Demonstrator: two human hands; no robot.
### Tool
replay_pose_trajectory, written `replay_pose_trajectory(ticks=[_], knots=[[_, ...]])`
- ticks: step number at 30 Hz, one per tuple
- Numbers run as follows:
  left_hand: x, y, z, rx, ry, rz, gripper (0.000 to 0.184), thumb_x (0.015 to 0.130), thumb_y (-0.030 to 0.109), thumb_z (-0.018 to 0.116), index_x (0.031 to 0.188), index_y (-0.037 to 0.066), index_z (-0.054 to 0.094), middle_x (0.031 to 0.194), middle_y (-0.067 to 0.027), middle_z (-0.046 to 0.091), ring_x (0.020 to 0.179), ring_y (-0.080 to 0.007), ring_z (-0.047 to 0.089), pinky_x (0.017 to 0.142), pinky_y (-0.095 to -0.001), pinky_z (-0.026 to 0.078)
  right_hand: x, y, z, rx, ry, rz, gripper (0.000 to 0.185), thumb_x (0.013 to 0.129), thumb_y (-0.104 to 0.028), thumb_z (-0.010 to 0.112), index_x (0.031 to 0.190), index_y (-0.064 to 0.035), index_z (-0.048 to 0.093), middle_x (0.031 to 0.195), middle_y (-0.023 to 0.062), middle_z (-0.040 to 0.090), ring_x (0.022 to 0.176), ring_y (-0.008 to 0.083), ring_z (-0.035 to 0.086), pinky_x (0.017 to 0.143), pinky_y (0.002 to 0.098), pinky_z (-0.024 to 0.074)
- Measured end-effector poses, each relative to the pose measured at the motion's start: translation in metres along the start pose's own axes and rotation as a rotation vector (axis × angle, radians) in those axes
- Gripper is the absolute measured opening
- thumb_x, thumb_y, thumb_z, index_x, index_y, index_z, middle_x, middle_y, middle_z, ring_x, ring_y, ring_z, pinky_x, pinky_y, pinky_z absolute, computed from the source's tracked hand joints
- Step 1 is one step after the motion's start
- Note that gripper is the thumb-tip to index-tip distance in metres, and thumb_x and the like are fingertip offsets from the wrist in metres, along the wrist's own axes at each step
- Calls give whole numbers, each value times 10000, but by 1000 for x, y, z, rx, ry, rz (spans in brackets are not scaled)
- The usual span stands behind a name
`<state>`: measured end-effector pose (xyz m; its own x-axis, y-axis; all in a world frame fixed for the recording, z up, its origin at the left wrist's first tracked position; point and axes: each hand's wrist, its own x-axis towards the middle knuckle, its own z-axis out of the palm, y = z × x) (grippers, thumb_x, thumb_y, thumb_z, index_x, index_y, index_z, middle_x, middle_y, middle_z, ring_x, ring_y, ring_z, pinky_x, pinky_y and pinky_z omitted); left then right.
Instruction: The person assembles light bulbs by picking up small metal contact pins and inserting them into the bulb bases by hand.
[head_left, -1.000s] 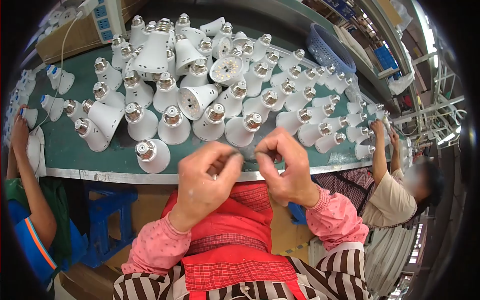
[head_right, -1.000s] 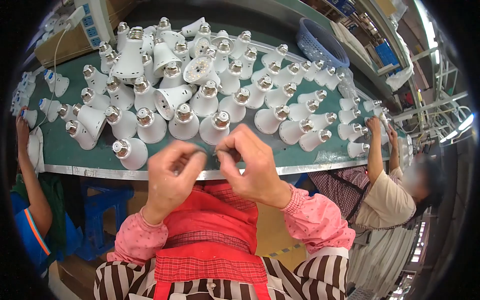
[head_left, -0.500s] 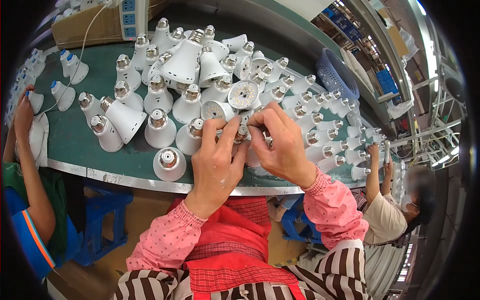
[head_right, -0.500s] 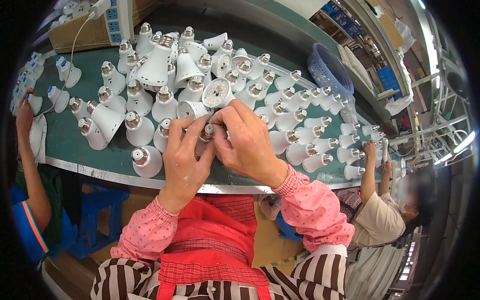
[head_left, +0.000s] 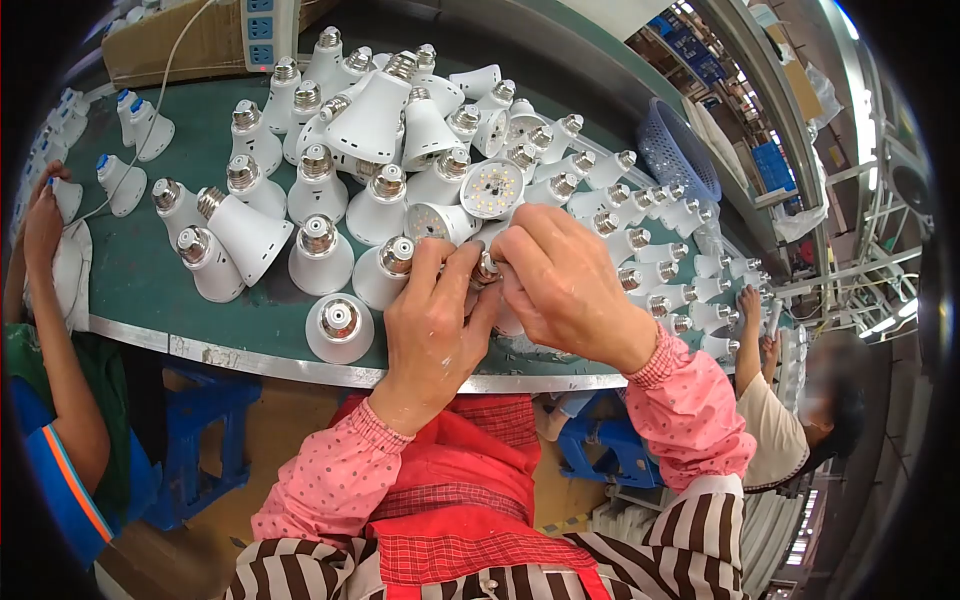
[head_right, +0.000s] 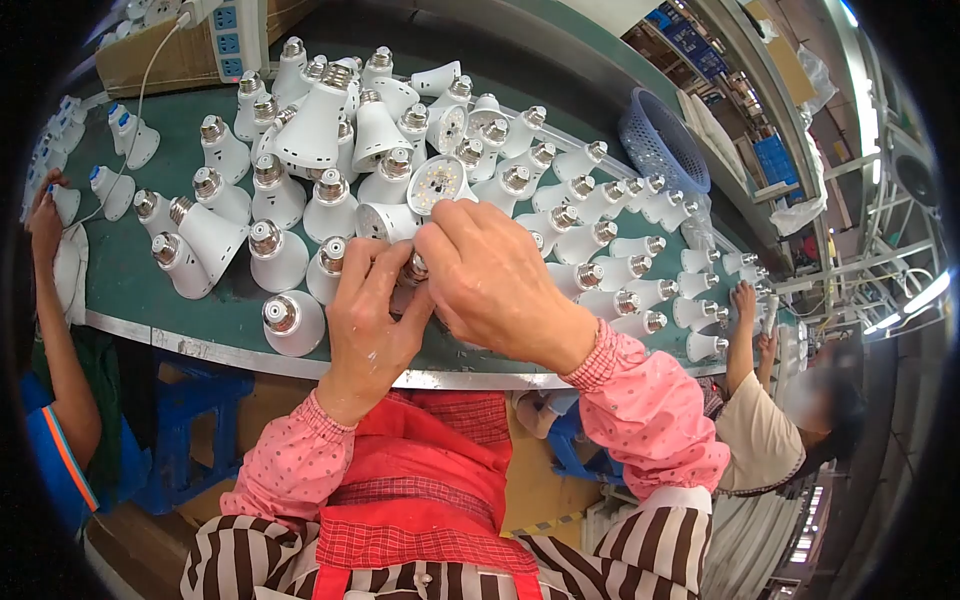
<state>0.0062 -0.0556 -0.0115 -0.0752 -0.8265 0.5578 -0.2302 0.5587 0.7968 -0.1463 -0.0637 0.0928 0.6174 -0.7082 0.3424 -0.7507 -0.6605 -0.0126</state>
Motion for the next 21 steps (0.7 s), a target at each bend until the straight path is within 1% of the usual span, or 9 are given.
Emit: replay_pose_trajectory(ticks=[2, 5, 8, 11, 14, 17, 20, 21], knots=[[1, 1, -1, -3, -6, -10, 416, 819, 26, 804, 1210, 8, 661, 1032, -106, 559, 808, -315, 675, 683, -419, 551, 6, 0, -6, -50, -57, -55, 257, 690, -70, 716, 904, -6, 587, 891, 137, 549, 831, 328, 592, 754, 423, 494], [2, 2, -3, -10, -20, -17, 401, 818, 28, 807, 1193, 16, 668, 1024, -100, 559, 797, -312, 672, 681, -420, 550, 14, -2, -13, -105, -156, -117, 239, 703, -76, 706, 902, -10, 592, 892, 127, 553, 830, 312, 598, 758, 419, 492], [2, 3, -3, -17, -14, -24, 389, 819, 29, 809, 1183, 21, 671, 1018, -100, 556, 795, -314, 672, 680, -421, 550, 12, -6, -14, -154, -153, -114, 219, 714, -79, 695, 895, -12, 590, 888, 122, 551, 832, 304, 601, 759, 414, 492], [2, 4, -3, -17, 0, -28, 387, 821, 33, 812, 1181, 23, 672, 1015, -104, 555, 803, -321, 673, 682, -426, 548, 5, -6, -4, -143, -55, -63, 223, 704, -75, 697, 891, -13, 591, 885, 123, 549, 830, 303, 600, 754, 412, 492], [1, 3, -2, -6, 5, -17, 386, 823, 39, 815, 1181, 22, 672, 1014, -107, 555, 814, -330, 673, 686, -431, 546, 4, -4, -2, -149, -44, -63, 231, 698, -74, 698, 892, -16, 586, 890, 126, 553, 839, 306, 605, 757, 414, 497], [0, 2, -1, -9, 2, -15, 385, 827, 49, 818, 1182, 20, 673, 1014, -110, 556, 819, -338, 673, 689, -434, 545, 5, -2, -1, -124, -19, -103, 233, 690, -61, 693, 888, -18, 580, 908, 133, 562, 844, 318, 607, 766, 418, 501], [0, 2, -1, -1, 6, -22, 386, 830, 60, 820, 1184, 19, 672, 1014, -111, 557, 820, -338, 675, 688, -436, 544, 4, 1, -1, -61, -9, -71, 242, 690, -43, 690, 902, -15, 577, 906, 135, 565, 856, 336, 615, 754, 436, 509], [0, 2, 0, 4, 9, -22, 387, 831, 64, 821, 1185, 19, 672, 1013, -111, 558, 820, -337, 675, 687, -436, 544, 2, 1, -1, 2, -16, -4, 230, 707, -36, 692, 912, -14, 590, 906, 138, 575, 860, 346, 622, 748, 437, 512]])
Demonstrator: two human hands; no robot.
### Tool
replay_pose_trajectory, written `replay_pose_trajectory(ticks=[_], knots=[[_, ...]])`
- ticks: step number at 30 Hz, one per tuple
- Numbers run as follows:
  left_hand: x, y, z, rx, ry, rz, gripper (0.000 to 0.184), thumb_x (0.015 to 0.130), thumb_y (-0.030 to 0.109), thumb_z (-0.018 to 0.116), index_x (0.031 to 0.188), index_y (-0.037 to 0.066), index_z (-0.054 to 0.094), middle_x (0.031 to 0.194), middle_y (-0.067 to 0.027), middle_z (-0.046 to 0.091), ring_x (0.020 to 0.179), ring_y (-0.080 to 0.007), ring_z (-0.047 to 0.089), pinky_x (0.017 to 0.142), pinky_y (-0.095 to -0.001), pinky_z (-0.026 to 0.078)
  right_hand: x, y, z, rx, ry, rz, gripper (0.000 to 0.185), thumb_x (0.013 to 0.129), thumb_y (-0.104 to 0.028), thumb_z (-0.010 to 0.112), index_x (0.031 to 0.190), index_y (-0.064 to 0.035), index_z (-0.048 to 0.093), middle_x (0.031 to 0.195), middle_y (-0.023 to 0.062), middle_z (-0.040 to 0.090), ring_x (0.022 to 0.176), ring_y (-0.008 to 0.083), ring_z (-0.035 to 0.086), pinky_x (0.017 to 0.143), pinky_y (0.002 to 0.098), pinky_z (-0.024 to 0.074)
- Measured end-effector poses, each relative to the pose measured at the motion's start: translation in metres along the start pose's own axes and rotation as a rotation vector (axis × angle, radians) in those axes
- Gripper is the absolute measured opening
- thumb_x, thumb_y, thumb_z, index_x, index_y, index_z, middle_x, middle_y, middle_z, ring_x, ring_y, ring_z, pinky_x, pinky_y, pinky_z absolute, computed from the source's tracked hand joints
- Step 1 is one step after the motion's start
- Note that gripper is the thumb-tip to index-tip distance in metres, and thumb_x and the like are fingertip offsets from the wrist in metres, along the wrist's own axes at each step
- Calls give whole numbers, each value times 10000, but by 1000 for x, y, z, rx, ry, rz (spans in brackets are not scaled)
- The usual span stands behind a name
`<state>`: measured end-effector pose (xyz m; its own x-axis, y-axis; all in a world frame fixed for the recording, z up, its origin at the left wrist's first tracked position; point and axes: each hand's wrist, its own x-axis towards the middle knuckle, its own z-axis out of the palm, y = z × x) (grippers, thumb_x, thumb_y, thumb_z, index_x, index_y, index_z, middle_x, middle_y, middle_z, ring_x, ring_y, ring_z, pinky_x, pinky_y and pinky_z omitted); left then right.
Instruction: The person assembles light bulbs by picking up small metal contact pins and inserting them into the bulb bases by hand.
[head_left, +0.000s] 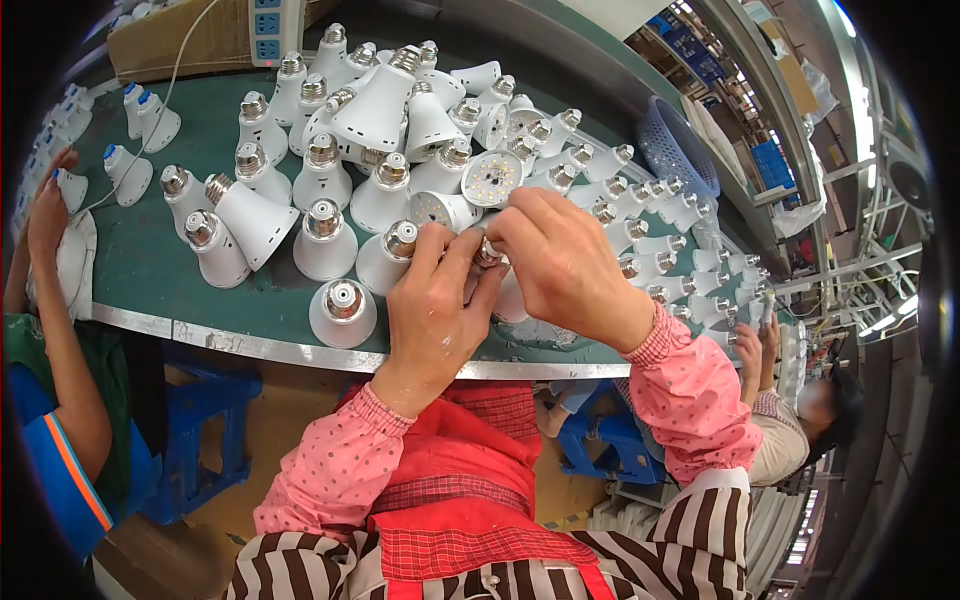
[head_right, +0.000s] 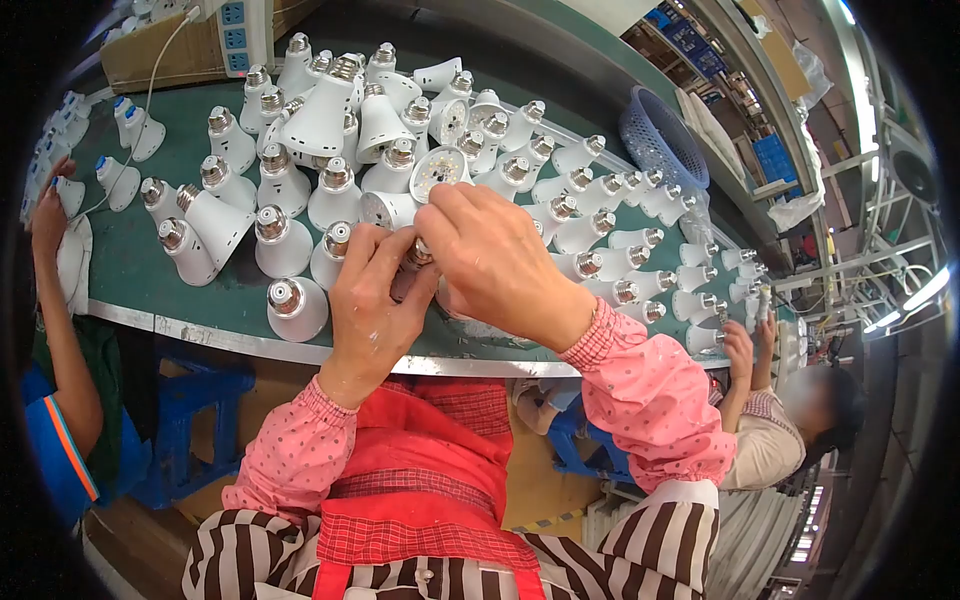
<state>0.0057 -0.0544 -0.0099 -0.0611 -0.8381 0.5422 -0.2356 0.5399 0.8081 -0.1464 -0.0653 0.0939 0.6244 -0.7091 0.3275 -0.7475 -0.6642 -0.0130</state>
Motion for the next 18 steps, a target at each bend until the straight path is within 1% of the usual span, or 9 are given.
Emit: replay_pose_trajectory(ticks=[2, 5, 8, 11, 14, 15, 18], knots=[[0, -1, 0, -14, -10, -1, 393, 833, 69, 822, 1192, 18, 671, 1017, -110, 558, 821, -335, 677, 686, -436, 543, -4, 1, 2, 127, -13, 126, 207, 742, -21, 697, 932, -12, 617, 907, 144, 594, 868, 367, 636, 736, 439, 518], [0, -1, -2, 0, -14, 9, 400, 834, 72, 823, 1199, 17, 669, 1023, -108, 558, 820, -333, 679, 682, -436, 541, -6, 4, -1, 438, -13, 349, 128, 845, -39, 705, 962, -10, 664, 870, 127, 649, 819, 302, 666, 720, 408, 524], [0, -2, -1, 11, -5, 21, 402, 833, 72, 824, 1199, 17, 668, 1025, -108, 554, 817, -333, 676, 678, -436, 539, -8, 11, -1, 746, -72, 600, 106, 935, -101, 704, 973, -3, 690, 828, 91, 694, 696, 175, 634, 640, 341, 510], [0, -2, -1, 23, -1, 26, 401, 830, 73, 826, 1194, 18, 667, 1023, -109, 549, 816, -336, 672, 676, -436, 537, 5, 6, -15, 922, -196, 829, 151, 957, -142, 706, 962, 6, 679, 796, 57, 693, 635, 82, 562, 524, 289, 457], [-1, -1, -1, 31, -10, 15, 401, 828, 74, 828, 1190, 21, 665, 1020, -110, 546, 820, -336, 669, 677, -438, 535, 6, 12, -8, 980, -212, 845, 164, 947, -154, 717, 946, 5, 678, 806, 53, 691, 603, 74, 560, 456, 257, 408], [0, -1, -1, 32, -14, 10, 401, 827, 74, 829, 1189, 22, 664, 1020, -111, 545, 822, -336, 668, 677, -438, 535, 8, 12, -9, 980, -223, 857, 164, 941, -152, 719, 942, 7, 677, 807, 54, 691, 608, 77, 565, 454, 255, 406], [0, 0, 0, 15, 13, 0, 392, 800, 41, 851, 1157, 24, 692, 968, -95, 560, 797, -268, 618, 663, -384, 500, 14, 9, -13, 987, -249, 893, 161, 927, -143, 727, 933, 10, 678, 809, 57, 692, 630, 83, 583, 457, 251, 406]])
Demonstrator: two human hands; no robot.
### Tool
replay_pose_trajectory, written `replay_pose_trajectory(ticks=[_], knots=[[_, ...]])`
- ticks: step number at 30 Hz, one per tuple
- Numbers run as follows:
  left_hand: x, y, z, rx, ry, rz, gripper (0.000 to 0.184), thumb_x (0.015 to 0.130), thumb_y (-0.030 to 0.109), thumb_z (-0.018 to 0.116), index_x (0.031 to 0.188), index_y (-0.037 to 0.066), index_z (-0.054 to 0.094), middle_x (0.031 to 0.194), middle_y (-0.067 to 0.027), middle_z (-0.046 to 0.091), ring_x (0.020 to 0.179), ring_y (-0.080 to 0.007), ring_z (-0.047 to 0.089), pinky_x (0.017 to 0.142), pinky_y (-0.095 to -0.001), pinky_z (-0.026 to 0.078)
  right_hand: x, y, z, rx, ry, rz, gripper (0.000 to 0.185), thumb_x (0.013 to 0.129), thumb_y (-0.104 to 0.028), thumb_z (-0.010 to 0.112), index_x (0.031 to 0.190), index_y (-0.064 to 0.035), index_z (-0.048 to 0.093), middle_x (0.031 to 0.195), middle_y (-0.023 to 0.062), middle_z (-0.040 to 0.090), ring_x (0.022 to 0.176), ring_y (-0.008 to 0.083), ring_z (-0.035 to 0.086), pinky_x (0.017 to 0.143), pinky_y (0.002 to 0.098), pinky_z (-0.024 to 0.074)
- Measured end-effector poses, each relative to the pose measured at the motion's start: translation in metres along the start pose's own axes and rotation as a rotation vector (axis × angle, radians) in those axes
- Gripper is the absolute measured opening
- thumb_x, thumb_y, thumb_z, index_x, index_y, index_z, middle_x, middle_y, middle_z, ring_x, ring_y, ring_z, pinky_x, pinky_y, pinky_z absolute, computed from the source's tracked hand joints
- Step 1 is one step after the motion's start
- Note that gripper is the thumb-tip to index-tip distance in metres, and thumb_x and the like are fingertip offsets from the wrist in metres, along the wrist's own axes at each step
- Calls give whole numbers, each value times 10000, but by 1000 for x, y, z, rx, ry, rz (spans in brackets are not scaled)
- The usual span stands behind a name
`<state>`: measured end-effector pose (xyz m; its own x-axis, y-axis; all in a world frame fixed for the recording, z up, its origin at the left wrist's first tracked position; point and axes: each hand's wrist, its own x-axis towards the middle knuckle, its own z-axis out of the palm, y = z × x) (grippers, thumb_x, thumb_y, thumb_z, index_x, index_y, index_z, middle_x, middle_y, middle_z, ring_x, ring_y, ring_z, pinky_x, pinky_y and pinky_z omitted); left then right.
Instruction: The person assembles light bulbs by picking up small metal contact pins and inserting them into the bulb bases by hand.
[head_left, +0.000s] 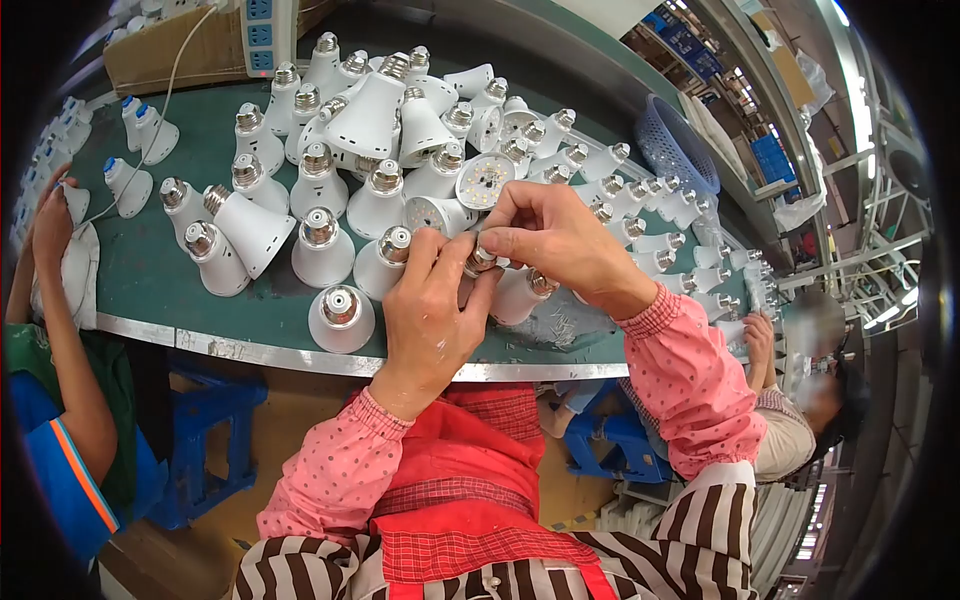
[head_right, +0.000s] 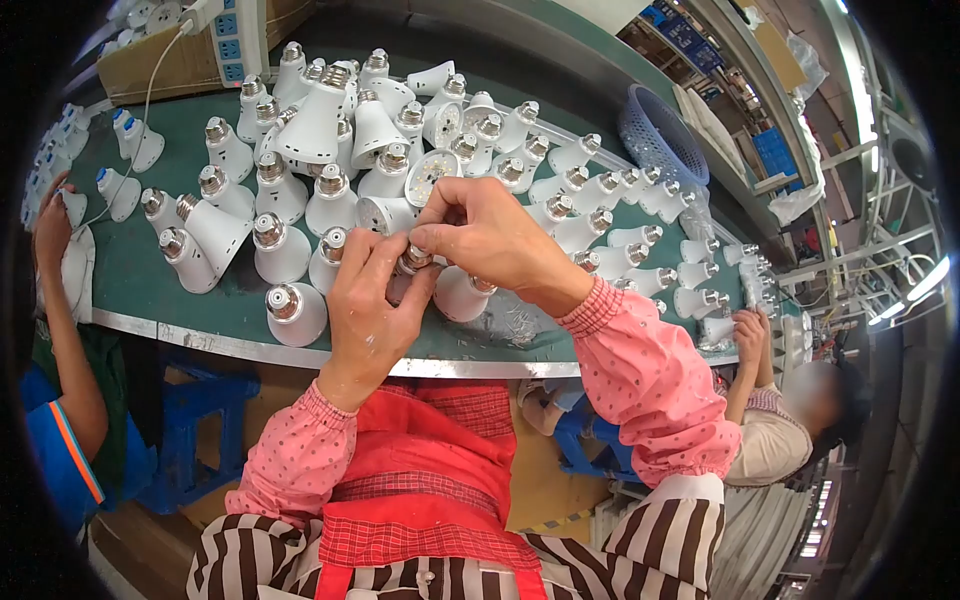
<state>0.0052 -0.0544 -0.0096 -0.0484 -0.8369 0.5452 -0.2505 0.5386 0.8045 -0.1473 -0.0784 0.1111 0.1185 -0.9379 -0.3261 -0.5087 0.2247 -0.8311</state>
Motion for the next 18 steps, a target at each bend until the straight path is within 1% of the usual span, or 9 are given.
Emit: replay_pose_trajectory(ticks=[3, 5, 6, 8, 11, 14, 16, 17, 18], knots=[[1, 0, 0, 19, 13, 33, 378, 801, 38, 849, 1144, 25, 691, 965, -93, 560, 784, -260, 611, 654, -377, 495, 2, 1, 1, 20, -8, 3, 150, 916, -129, 736, 930, 11, 683, 816, 58, 697, 666, 87, 602, 479, 248, 417], [1, -1, -2, 14, -34, 7, 391, 816, 57, 833, 1170, 21, 672, 996, -106, 552, 813, -303, 644, 671, -413, 521, 6, 7, 2, 41, -14, -32, 143, 908, -118, 743, 927, 11, 685, 819, 60, 700, 691, 90, 611, 495, 246, 426], [0, -1, -3, 11, -57, -6, 398, 823, 66, 825, 1183, 19, 663, 1012, -113, 547, 827, -324, 661, 679, -431, 534, 8, 12, 1, 60, -32, -46, 149, 915, -133, 751, 931, -1, 682, 823, 44, 687, 695, 82, 599, 507, 242, 433], [1, 0, -4, 3, -60, -17, 392, 825, 63, 823, 1180, 17, 664, 1005, -116, 552, 832, -327, 657, 692, -430, 530, 12, 20, -2, 97, -71, -73, 165, 929, -163, 766, 940, -26, 675, 830, 12, 661, 705, 64, 576, 531, 235, 447], [1, -2, -4, 19, -56, -3, 377, 828, 56, 820, 1171, 14, 667, 995, -121, 557, 847, -331, 648, 712, -431, 522, 8, 9, -4, 74, -84, 16, 156, 926, -161, 772, 941, -40, 674, 836, 17, 661, 723, 75, 580, 593, 237, 475], [3, 0, -2, 15, -63, 17, 358, 832, 49, 817, 1156, 10, 670, 986, -126, 559, 863, -334, 636, 727, -429, 513, 0, 5, -1, 6, -19, 11, 142, 920, -128, 768, 963, -29, 676, 829, 32, 667, 742, 90, 596, 664, 261, 497], [4, 4, -4, 12, -70, 12, 343, 832, 43, 819, 1138, 2, 669, 985, -130, 558, 870, -329, 626, 727, -419, 512, -15, 17, -2, -135, 190, -308, 138, 917, -98, 758, 986, -12, 675, 833, 40, 665, 743, 103, 608, 689, 287, 505], [2, 3, -4, 6, -64, 17, 345, 832, 40, 822, 1146, 6, 683, 963, -106, 546, 810, -275, 587, 691, -385, 486, -23, 23, 2, -211, 281, -464, 139, 915, -82, 753, 997, -3, 675, 835, 44, 664, 744, 109, 614, 701, 300, 509], [1, 1, -3, 0, -56, 21, 347, 832, 36, 824, 1154, 9, 697, 940, -81, 534, 750, -221, 549, 656, -352, 460, -40, 23, 0, -269, 388, -498, 142, 915, -45, 732, 1020, 26, 669, 855, 45, 665, 753, 124, 629, 697, 327, 513]])
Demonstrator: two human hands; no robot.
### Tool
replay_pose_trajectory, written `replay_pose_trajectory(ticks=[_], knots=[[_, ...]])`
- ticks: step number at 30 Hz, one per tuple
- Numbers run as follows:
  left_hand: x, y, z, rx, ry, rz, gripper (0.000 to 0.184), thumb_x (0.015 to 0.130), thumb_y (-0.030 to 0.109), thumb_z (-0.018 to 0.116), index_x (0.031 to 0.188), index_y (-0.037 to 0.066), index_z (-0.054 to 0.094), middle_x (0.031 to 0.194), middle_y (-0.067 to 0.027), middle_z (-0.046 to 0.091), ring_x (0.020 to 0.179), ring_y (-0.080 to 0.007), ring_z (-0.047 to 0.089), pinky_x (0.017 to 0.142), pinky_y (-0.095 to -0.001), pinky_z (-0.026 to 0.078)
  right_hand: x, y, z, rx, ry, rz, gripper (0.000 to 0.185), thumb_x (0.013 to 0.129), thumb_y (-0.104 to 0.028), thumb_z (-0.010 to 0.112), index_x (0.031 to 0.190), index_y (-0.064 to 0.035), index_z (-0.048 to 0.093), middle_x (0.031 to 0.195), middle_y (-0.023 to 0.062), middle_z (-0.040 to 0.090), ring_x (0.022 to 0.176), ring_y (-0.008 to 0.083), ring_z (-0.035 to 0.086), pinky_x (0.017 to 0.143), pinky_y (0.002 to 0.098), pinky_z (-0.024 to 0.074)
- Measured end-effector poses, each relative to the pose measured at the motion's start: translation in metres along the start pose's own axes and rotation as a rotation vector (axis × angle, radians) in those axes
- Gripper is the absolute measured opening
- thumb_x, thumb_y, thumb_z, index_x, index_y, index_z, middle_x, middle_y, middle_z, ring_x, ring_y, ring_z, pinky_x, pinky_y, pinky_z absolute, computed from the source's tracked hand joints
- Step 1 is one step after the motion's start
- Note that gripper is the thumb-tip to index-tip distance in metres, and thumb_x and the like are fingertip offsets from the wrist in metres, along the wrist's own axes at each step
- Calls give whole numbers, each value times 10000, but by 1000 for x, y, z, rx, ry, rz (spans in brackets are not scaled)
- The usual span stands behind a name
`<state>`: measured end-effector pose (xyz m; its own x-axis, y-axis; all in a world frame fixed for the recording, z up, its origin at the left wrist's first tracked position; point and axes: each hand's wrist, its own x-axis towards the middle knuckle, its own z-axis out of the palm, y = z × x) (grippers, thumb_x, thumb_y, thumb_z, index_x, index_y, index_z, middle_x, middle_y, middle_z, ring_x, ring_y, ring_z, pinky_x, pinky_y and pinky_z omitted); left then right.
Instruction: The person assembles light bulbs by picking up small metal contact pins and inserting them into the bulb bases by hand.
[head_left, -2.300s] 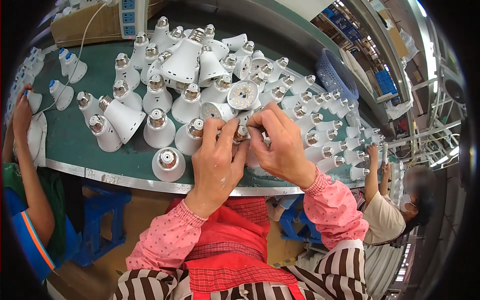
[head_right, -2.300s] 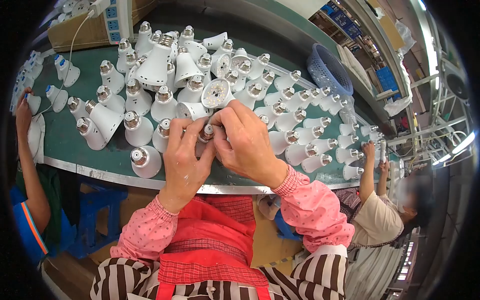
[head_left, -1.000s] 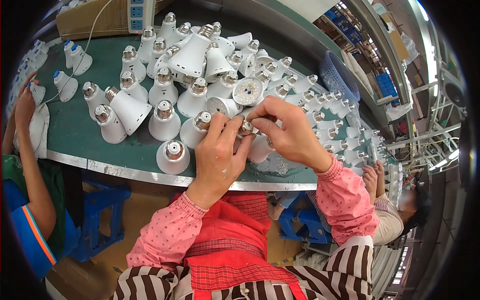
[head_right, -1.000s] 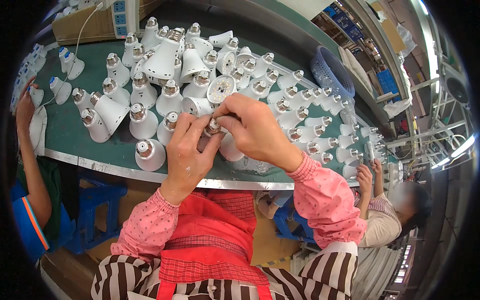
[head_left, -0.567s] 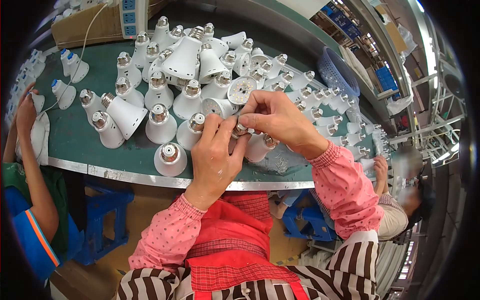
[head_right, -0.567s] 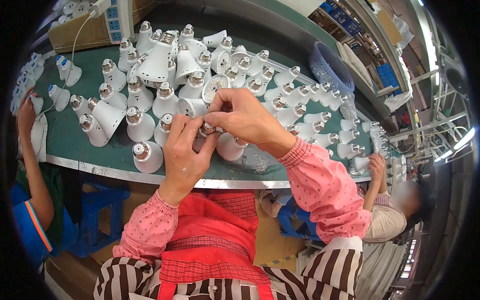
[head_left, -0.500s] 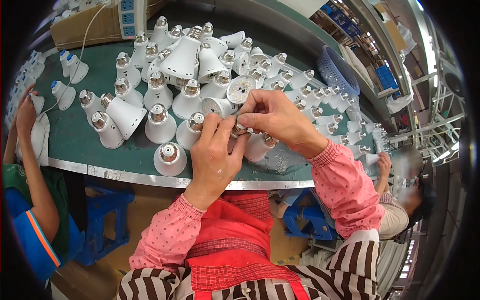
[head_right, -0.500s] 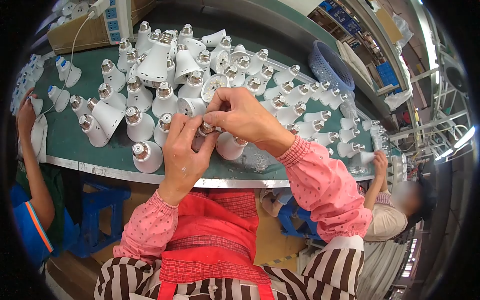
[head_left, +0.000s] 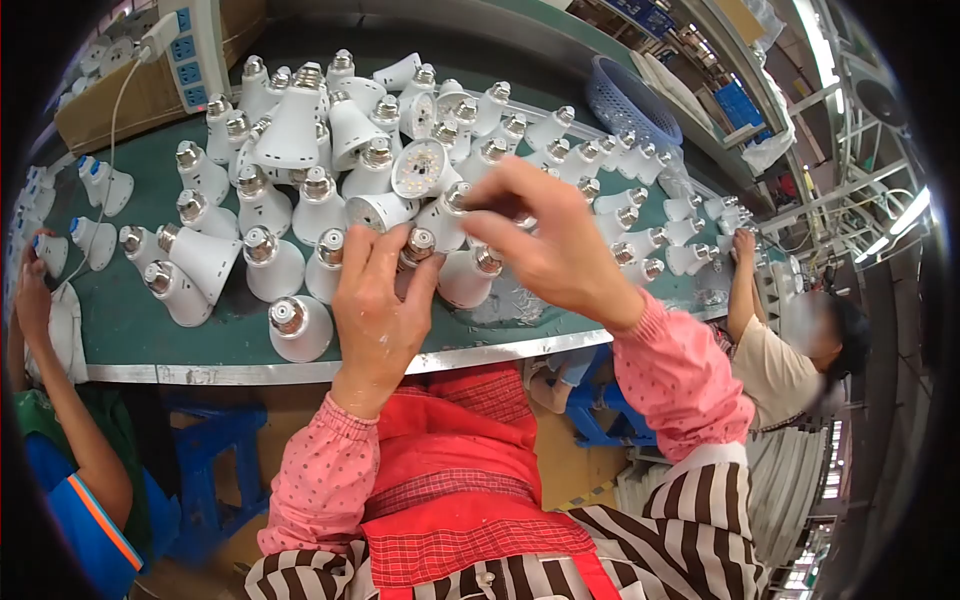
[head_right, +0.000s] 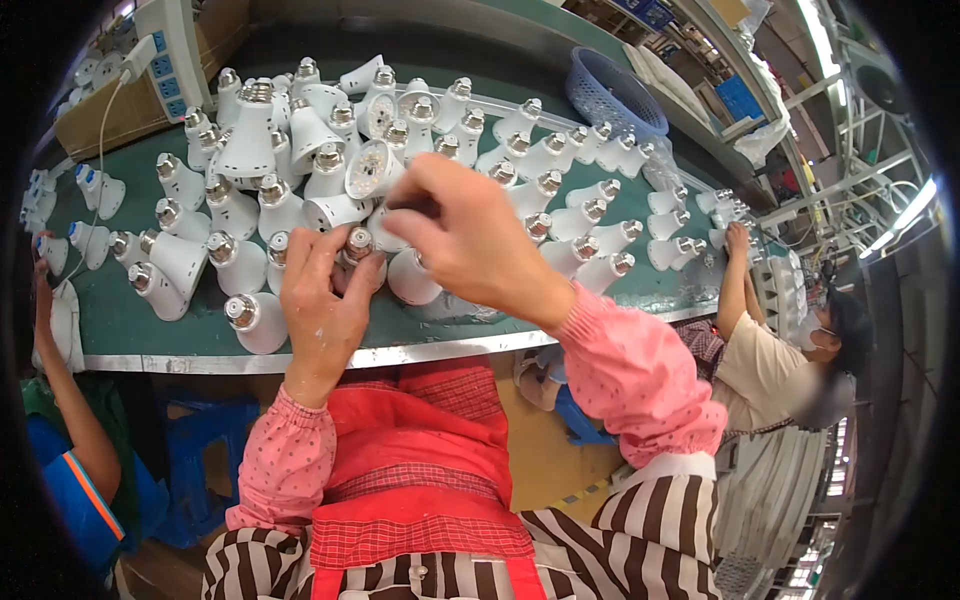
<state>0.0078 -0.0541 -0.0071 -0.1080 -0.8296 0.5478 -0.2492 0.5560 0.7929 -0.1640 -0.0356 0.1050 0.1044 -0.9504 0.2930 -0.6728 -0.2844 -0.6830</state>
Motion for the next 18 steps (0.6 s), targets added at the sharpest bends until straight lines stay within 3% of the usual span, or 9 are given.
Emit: replay_pose_trajectory(ticks=[1, 3, 6, 9, 10, 18], knots=[[-1, -2, 0, -2, 11, 7, 350, 833, 32, 827, 1162, 13, 711, 918, -56, 521, 690, -167, 510, 620, -319, 434, -16, 1, -10, -54, 4, 45, 138, 916, -45, 732, 1020, 21, 673, 857, 49, 665, 755, 136, 631, 698, 327, 515], [-5, -3, 0, -16, 5, 7, 360, 825, 21, 831, 1164, 11, 708, 919, -44, 516, 660, -139, 495, 606, -300, 432, -47, 9, -26, -156, 16, 129, 130, 917, -46, 730, 1021, 11, 680, 862, 59, 666, 758, 159, 637, 701, 327, 517], [-8, -1, -2, -15, -6, 10, 378, 820, 15, 835, 1175, 12, 704, 926, -42, 519, 656, -131, 492, 606, -292, 433, -88, 46, -23, -343, -59, 86, 105, 886, -54, 728, 948, 0, 662, 856, 140, 649, 789, 315, 677, 687, 410, 524], [-12, 3, -3, 15, 2, 30, 407, 822, 8, 832, 1205, 9, 696, 946, -48, 532, 666, -126, 493, 607, -286, 428, -100, 66, -14, -637, -121, -80, 91, 852, -16, 695, 918, -12, 632, 850, 137, 605, 804, 347, 658, 667, 447, 520], [-12, 4, -5, 34, 2, 38, 423, 824, 4, 830, 1224, 8, 693, 955, -51, 538, 670, -125, 494, 605, -284, 424, -101, 74, -11, -703, -127, -121, 125, 792, -6, 679, 883, -24, 595, 850, 126, 566, 804, 337, 645, 674, 469, 518], [-20, 14, -20, 89, 57, 31, 485, 853, -12, 800, 1323, 13, 680, 1102, -72, 605, 687, -115, 495, 590, -268, 388, -84, 95, -15, -796, -277, -348, 154, 753, -13, 667, 880, -31, 582, 920, 119, 580, 836, 315, 632, 734, 423, 513]])
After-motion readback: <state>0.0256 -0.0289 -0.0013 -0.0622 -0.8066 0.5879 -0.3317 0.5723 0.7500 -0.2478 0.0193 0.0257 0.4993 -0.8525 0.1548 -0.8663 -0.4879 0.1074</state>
